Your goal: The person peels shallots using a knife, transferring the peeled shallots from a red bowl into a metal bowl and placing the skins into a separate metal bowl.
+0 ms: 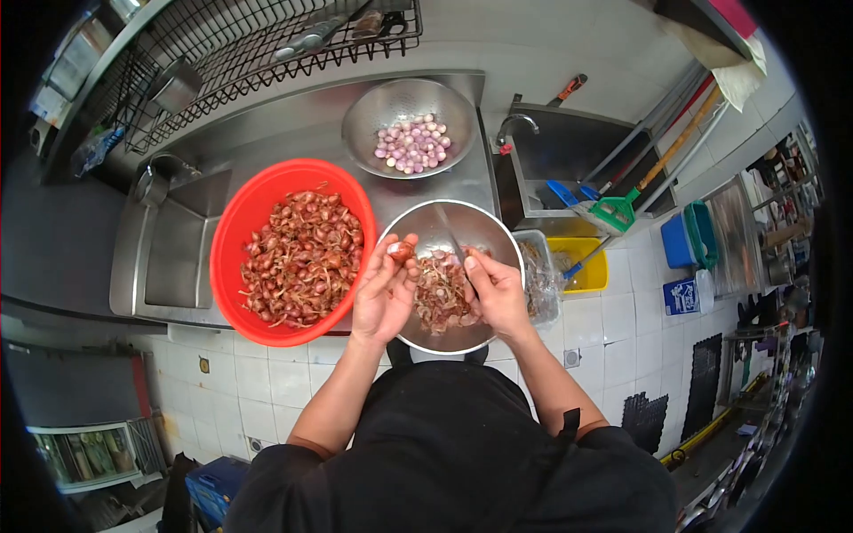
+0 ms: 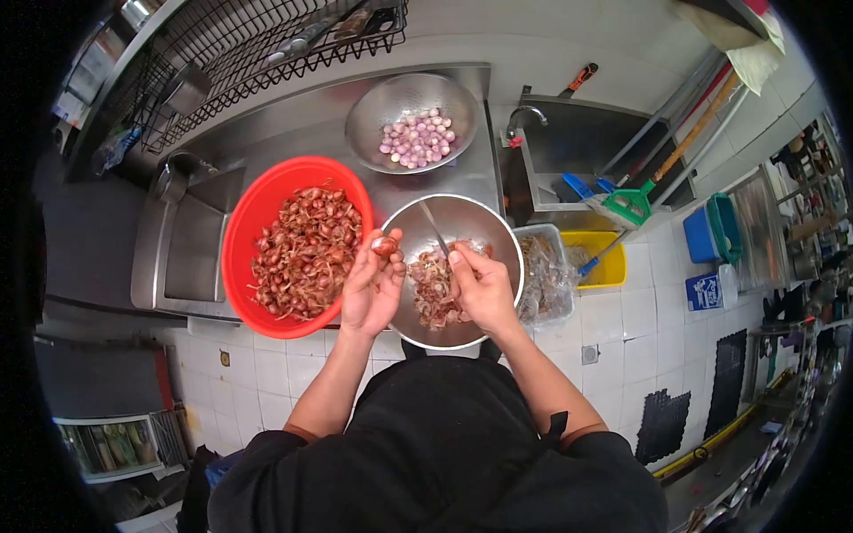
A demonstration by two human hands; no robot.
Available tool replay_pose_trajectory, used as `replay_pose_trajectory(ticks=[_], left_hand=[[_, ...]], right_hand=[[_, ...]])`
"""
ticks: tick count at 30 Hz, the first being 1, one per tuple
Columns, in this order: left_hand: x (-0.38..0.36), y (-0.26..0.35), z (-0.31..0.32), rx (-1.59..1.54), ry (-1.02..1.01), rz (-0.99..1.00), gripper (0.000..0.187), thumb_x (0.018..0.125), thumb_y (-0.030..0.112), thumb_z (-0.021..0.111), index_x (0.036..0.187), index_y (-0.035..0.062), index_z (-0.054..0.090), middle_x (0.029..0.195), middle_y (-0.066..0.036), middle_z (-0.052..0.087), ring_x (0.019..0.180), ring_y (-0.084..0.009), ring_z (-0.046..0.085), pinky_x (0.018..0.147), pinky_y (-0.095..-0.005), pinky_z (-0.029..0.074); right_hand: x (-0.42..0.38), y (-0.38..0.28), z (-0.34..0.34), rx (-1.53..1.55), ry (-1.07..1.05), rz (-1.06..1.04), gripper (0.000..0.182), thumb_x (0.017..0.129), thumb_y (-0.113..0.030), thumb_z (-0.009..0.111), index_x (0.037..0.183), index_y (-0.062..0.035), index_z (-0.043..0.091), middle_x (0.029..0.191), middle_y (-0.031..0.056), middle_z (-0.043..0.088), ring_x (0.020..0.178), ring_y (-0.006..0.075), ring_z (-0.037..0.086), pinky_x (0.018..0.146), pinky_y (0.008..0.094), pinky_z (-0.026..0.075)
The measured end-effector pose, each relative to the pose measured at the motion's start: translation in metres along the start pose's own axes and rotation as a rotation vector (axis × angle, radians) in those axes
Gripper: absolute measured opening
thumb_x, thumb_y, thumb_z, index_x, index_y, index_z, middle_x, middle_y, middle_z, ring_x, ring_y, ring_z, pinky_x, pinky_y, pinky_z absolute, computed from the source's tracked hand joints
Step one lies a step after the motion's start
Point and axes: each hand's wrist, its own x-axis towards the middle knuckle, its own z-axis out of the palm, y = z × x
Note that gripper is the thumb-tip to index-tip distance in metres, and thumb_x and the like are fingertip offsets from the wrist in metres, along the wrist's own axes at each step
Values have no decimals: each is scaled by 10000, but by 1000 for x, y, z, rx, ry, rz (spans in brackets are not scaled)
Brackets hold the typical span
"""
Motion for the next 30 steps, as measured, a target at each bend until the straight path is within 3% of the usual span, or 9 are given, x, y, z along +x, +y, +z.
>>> replay_pose_trajectory(ticks=[4, 5, 8, 9, 14, 16, 20, 28, 30], left_hand=[[-1, 16, 9, -24, 10, -103, 278, 980, 96, 567, 1253, 58, 533, 1299, -132, 556, 1038, -192, 576, 909, -309, 493], [0, 12, 3, 90, -30, -22, 262, 970, 77, 578, 1229, 57, 538, 1267, -125, 574, 1028, -192, 586, 908, -305, 496], [-4, 6, 2, 270, -31, 83, 241, 952, 41, 600, 1186, 54, 544, 1197, -105, 610, 1005, -192, 607, 897, -293, 502], [-6, 5, 5, 338, 2, 112, 235, 943, 25, 609, 1168, 51, 545, 1159, -93, 628, 993, -192, 619, 888, -283, 505], [-14, -7, 25, 508, 66, 251, 229, 939, 1, 610, 1159, 10, 545, 1119, -103, 643, 1012, -182, 630, 896, -287, 506], [-16, -11, 30, 574, 88, 313, 223, 938, -5, 610, 1151, -8, 545, 1121, -113, 641, 1024, -177, 629, 907, -293, 504], [-20, -13, 36, 650, 90, 367, 254, 905, -31, 657, 1131, -44, 541, 1101, -116, 620, 1024, -148, 621, 895, -266, 507], [-27, -21, 45, 770, -15, 521, 253, 908, -51, 635, 1146, -38, 551, 1148, -152, 643, 1035, -156, 624, 941, -290, 492], [-22, -16, 42, 602, 8, 358, 291, 909, -54, 627, 1189, -30, 550, 1176, -154, 641, 1057, -168, 628, 955, -305, 495]], right_hand=[[6, 16, -11, -530, -124, -28, 347, 1030, -205, 499, 1264, 32, 599, 759, 37, 626, 636, 68, 565, 591, 241, 460], [4, 21, -9, -473, -75, -17, 365, 1013, -166, 521, 1310, 43, 555, 899, 84, 667, 833, 101, 615, 730, 271, 494], [-14, -12, 11, -174, -71, 2, 415, 998, -141, 547, 1370, 35, 499, 905, 75, 660, 863, 95, 607, 767, 271, 483], [-17, -18, 18, -115, -88, -154, 452, 982, -114, 569, 1399, 32, 468, 771, -11, 590, 713, 39, 532, 664, 232, 450], [-29, -31, 28, -101, -224, -183, 459, 979, -102, 569, 1414, 8, 468, 867, 9, 610, 660, 28, 476, 639, 210, 421], [-29, -34, 31, -135, -202, -173, 450, 978, -98, 568, 1407, 4, 480, 973, 57, 646, 742, 56, 541, 713, 221, 453], [-25, -27, 38, -166, -132, -438, 410, 980, -102, 570, 1371, 10, 518, 1090, 92, 666, 990, 111, 578, 881, 258, 459], [-26, -35, 34, -11, -139, -291, 331, 995, -120, 571, 1294, 21, 591, 853, 26, 650, 716, 4, 505, 615, 182, 404], [-26, -34, 34, 15, -114, -275, 324, 1002, -133, 569, 1289, 14, 601, 779, 7, 625, 644, -9, 475, 551, 174, 373]])
